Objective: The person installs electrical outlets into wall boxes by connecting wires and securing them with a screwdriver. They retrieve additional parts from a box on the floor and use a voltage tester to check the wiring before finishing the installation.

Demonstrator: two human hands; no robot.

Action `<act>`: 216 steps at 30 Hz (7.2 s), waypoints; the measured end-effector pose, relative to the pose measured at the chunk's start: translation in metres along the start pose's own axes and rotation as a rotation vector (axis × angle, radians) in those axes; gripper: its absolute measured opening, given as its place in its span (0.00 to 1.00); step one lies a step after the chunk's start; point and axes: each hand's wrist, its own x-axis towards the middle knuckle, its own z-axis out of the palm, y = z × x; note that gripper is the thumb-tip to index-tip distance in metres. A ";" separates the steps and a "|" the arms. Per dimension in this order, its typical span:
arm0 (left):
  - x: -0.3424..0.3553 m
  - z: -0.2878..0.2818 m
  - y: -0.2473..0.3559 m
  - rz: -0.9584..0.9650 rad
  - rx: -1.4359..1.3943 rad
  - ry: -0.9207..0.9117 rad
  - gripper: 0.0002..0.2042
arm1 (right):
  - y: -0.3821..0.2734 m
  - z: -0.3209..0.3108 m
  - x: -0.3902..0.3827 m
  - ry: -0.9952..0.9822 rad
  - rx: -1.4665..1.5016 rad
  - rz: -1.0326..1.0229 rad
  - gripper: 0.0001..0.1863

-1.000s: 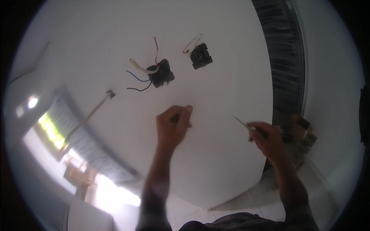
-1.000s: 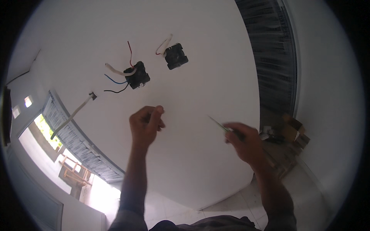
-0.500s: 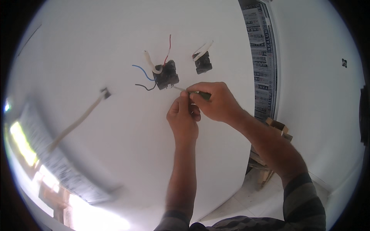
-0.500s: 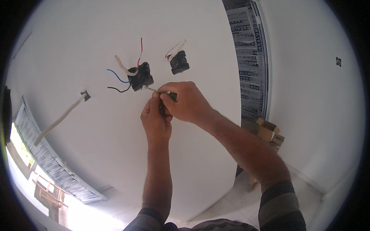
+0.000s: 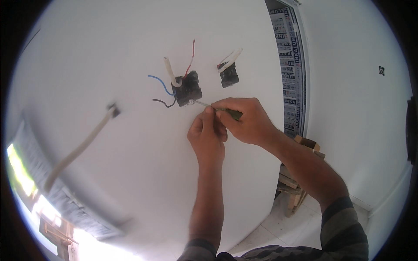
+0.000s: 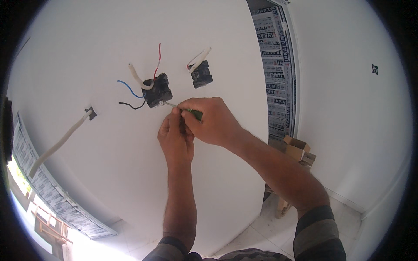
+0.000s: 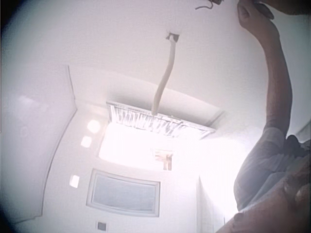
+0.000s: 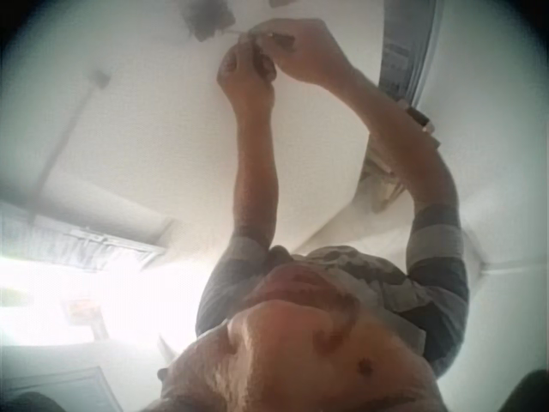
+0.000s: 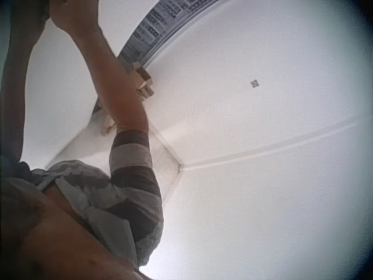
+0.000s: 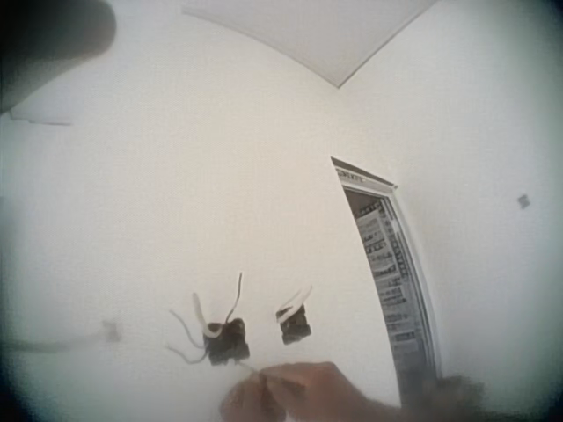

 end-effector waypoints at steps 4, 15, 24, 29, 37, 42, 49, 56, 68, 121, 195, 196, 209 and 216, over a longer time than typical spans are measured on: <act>0.000 -0.001 0.000 0.006 0.015 -0.002 0.14 | 0.001 -0.002 -0.001 -0.036 0.003 0.055 0.11; 0.001 0.004 -0.008 0.044 -0.167 0.006 0.14 | -0.008 -0.008 0.010 -0.141 -0.157 -0.028 0.09; 0.012 0.014 -0.018 0.017 -0.515 -0.064 0.14 | -0.022 -0.016 0.017 -0.307 -0.959 -0.633 0.16; 0.018 0.009 -0.025 0.061 -0.546 -0.071 0.14 | -0.017 -0.016 0.025 -0.238 0.000 0.075 0.11; 0.008 0.035 -0.006 0.056 -0.485 0.094 0.14 | -0.031 -0.023 0.027 -0.339 -0.821 -0.431 0.11; 0.017 0.022 -0.020 0.074 -0.553 -0.031 0.13 | -0.024 -0.021 0.034 -0.287 -0.492 -0.272 0.12; 0.019 0.022 -0.019 0.089 -0.437 -0.005 0.13 | -0.028 -0.021 0.032 -0.292 -0.601 -0.290 0.06; 0.025 0.019 -0.017 0.072 -0.405 -0.069 0.14 | -0.049 -0.019 0.035 -0.464 -1.005 -0.506 0.12; 0.026 0.024 -0.025 -0.058 -0.784 -0.138 0.16 | -0.036 -0.028 0.045 -0.335 -0.267 0.054 0.06; 0.021 0.038 -0.020 0.026 -0.725 -0.026 0.14 | -0.051 -0.031 0.047 -0.472 -0.585 -0.179 0.11; 0.027 0.019 -0.017 -0.029 -0.750 -0.141 0.15 | -0.061 -0.042 0.048 -0.349 -0.236 0.434 0.10; 0.027 0.017 -0.016 -0.022 -0.746 -0.135 0.15 | -0.068 -0.041 0.049 -0.380 -0.108 0.608 0.11; 0.022 0.026 -0.010 -0.053 -0.791 -0.121 0.12 | -0.054 -0.037 0.032 -0.301 -0.366 0.235 0.13; 0.018 0.024 -0.010 -0.076 -0.793 -0.125 0.12 | -0.040 -0.035 0.022 -0.284 -0.774 -0.270 0.15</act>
